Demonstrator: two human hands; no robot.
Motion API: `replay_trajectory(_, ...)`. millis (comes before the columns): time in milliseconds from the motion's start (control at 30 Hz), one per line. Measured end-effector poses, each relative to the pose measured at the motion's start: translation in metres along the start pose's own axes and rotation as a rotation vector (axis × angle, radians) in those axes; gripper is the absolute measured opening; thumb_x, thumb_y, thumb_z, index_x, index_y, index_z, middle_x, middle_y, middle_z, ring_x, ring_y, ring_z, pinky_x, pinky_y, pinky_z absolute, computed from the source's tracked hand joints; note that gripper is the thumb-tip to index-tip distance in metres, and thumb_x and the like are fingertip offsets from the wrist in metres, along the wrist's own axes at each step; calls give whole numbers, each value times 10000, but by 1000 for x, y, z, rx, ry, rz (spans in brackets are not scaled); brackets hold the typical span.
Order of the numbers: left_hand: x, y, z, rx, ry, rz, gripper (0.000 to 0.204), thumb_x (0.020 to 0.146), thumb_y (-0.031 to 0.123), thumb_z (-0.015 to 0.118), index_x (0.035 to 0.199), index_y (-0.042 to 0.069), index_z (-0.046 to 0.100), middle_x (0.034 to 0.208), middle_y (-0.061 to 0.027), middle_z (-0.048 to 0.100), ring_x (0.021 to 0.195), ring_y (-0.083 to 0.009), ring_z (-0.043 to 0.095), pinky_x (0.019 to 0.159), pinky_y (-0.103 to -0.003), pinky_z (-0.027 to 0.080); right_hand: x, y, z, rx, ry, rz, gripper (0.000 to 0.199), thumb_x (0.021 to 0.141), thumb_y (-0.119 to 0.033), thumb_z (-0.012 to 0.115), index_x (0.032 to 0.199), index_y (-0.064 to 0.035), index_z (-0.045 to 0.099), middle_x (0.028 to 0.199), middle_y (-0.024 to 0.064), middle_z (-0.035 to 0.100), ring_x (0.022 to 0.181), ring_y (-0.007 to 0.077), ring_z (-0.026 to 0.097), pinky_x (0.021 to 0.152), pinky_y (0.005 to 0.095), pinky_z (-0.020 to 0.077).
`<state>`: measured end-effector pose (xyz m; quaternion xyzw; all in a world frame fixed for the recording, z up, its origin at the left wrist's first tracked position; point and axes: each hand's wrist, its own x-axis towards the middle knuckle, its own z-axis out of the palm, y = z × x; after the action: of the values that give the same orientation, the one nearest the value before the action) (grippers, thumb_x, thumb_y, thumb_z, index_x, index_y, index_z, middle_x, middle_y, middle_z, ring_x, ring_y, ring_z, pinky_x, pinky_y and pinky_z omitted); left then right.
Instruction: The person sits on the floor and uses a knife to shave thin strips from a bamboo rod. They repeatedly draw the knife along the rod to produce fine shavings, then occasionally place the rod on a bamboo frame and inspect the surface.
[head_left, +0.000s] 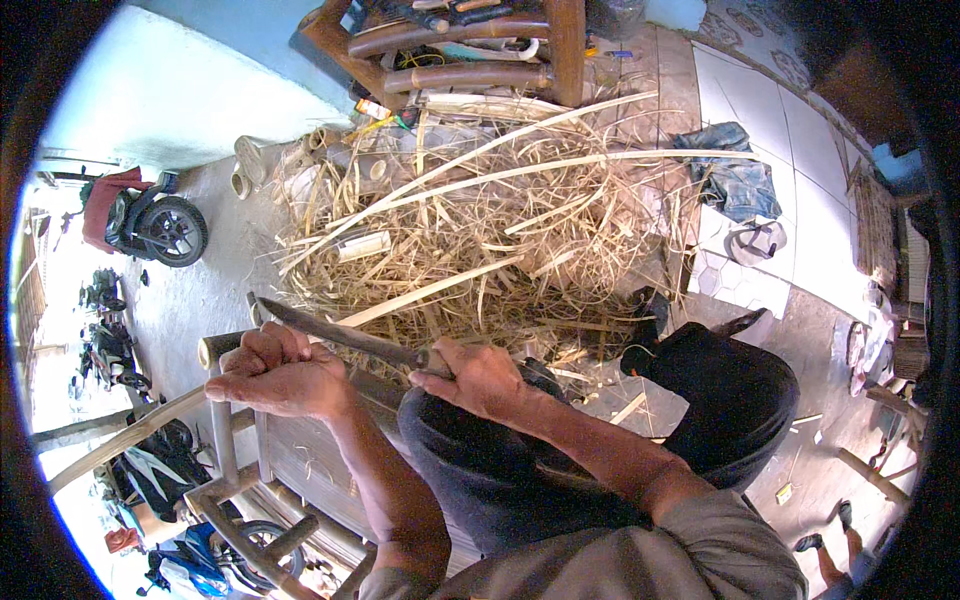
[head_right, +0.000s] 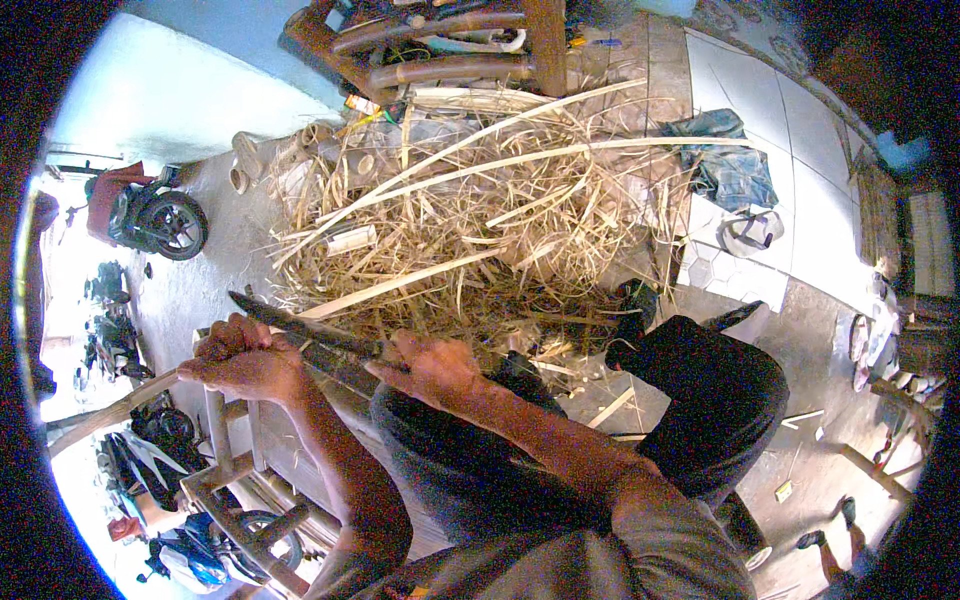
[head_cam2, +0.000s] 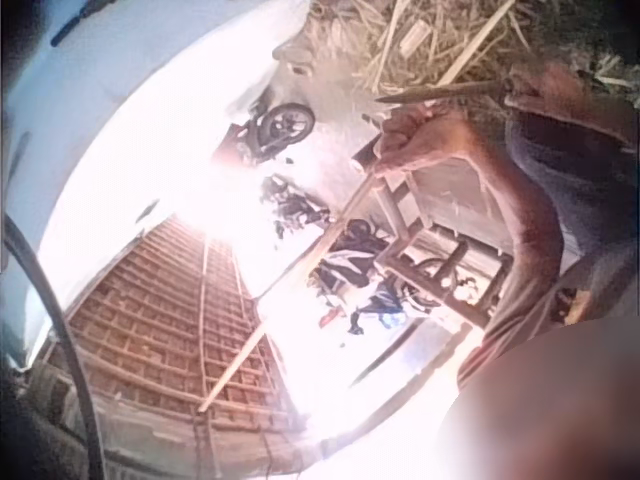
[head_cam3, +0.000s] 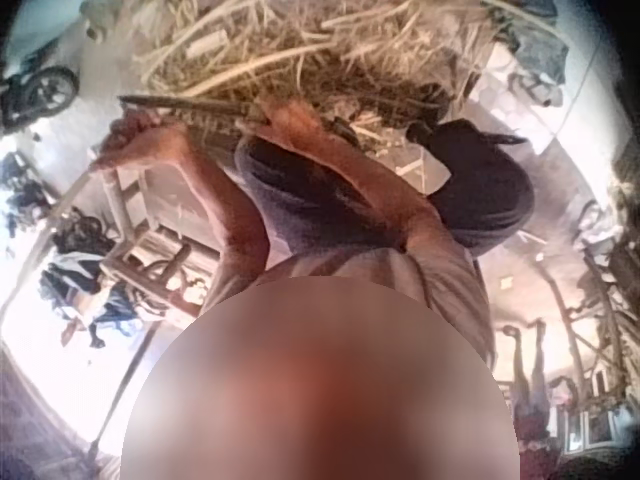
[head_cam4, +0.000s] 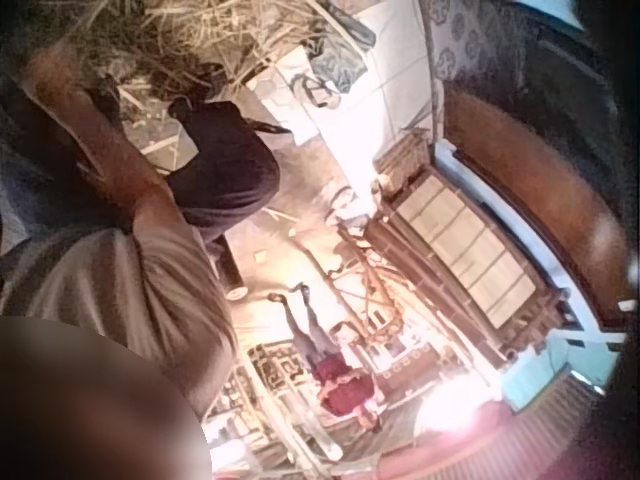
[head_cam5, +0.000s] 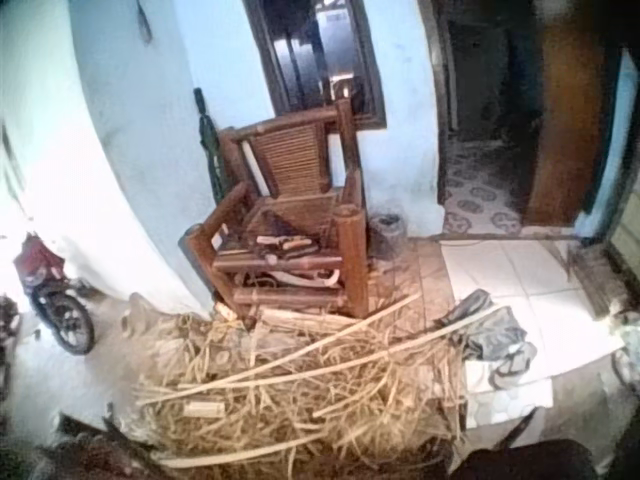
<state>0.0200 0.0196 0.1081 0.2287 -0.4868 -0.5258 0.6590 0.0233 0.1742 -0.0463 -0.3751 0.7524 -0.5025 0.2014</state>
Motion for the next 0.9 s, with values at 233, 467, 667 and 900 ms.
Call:
replay_trajectory(233, 13, -11, -23, 96, 78, 68, 582, 979, 661, 310, 661, 179, 237, 528, 34, 206, 421, -89, 205, 336, -243, 179, -20, 65, 8, -573, 22, 3, 332, 913, -458, 617, 995, -136, 621, 841, 144, 642, 623, 337, 646, 534, 429, 531)
replay_trajectory(467, 14, -11, -14, 71, 87, -2, 595, 996, 638, 309, 625, 191, 182, 546, 58, 159, 470, -79, 133, 395, -244, 124, 1, 97, -13, -408, 98, 178, 365, 942, -421, 609, 889, -61, 582, 536, 49, 474, 428, 167, 492, 326, 321, 412)
replay_trajectory(667, 20, -17, -4, 238, 167, 37, 607, 992, 653, 300, 617, 193, 175, 543, 60, 146, 466, -77, 127, 412, -253, 112, -14, 164, 6, -411, 170, -8, 430, 940, -465, 583, 790, -63, 587, 570, 91, 534, 433, 220, 511, 371, 400, 417)
replay_trajectory(900, 32, -25, -1, 240, 177, 32, 591, 982, 645, 354, 624, 200, 205, 546, 56, 170, 449, -78, 153, 395, -258, 130, -11, 245, -5, -104, -36, 634, 598, 940, -562, 508, 876, 14, 652, 731, 221, 645, 684, 391, 638, 676, 502, 494)
